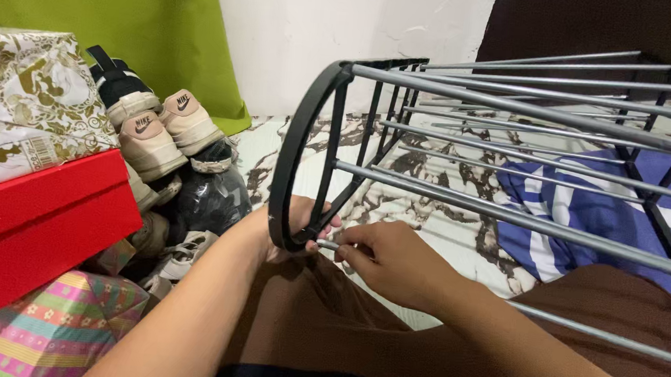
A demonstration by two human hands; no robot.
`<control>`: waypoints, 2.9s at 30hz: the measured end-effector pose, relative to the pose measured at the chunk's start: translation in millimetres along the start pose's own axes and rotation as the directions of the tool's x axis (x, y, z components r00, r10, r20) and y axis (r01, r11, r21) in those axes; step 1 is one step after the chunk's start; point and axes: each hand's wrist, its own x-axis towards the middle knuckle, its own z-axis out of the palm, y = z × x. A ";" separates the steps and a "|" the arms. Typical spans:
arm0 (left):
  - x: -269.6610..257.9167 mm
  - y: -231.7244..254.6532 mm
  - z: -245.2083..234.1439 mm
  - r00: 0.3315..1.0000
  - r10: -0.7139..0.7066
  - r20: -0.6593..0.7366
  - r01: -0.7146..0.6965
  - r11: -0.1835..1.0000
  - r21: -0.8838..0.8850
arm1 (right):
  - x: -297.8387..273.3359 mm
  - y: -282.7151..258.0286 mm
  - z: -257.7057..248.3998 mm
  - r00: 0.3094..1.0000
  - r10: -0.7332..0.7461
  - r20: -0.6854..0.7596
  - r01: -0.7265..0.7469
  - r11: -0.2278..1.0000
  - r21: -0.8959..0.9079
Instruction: The person assembles a metal rack by inserting vertical rods into a frame and attaching horizontal bars. They work on the floor, aligning and securing each component by hand.
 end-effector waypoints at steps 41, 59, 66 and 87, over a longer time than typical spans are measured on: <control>13.7 -36.5 -7.0 0.952 0.054 0.301 0.130 0.818 -0.560 | -4.0 19.5 3.9 0.931 0.305 0.202 -0.298 0.952 -0.062; 11.4 -41.2 -9.1 0.943 0.088 0.322 0.122 0.806 -0.579 | 6.9 13.5 17.1 0.964 0.238 0.121 -0.225 0.968 -0.113; 12.9 -40.8 -8.7 0.951 0.082 0.297 0.095 0.837 -0.538 | 10.1 16.0 19.4 0.968 0.216 0.125 -0.205 0.974 -0.097; 18.5 -14.0 11.2 0.995 -0.071 0.073 0.089 0.953 -0.290 | -37.9 2.2 -28.7 0.956 -0.020 0.292 0.060 0.990 -0.131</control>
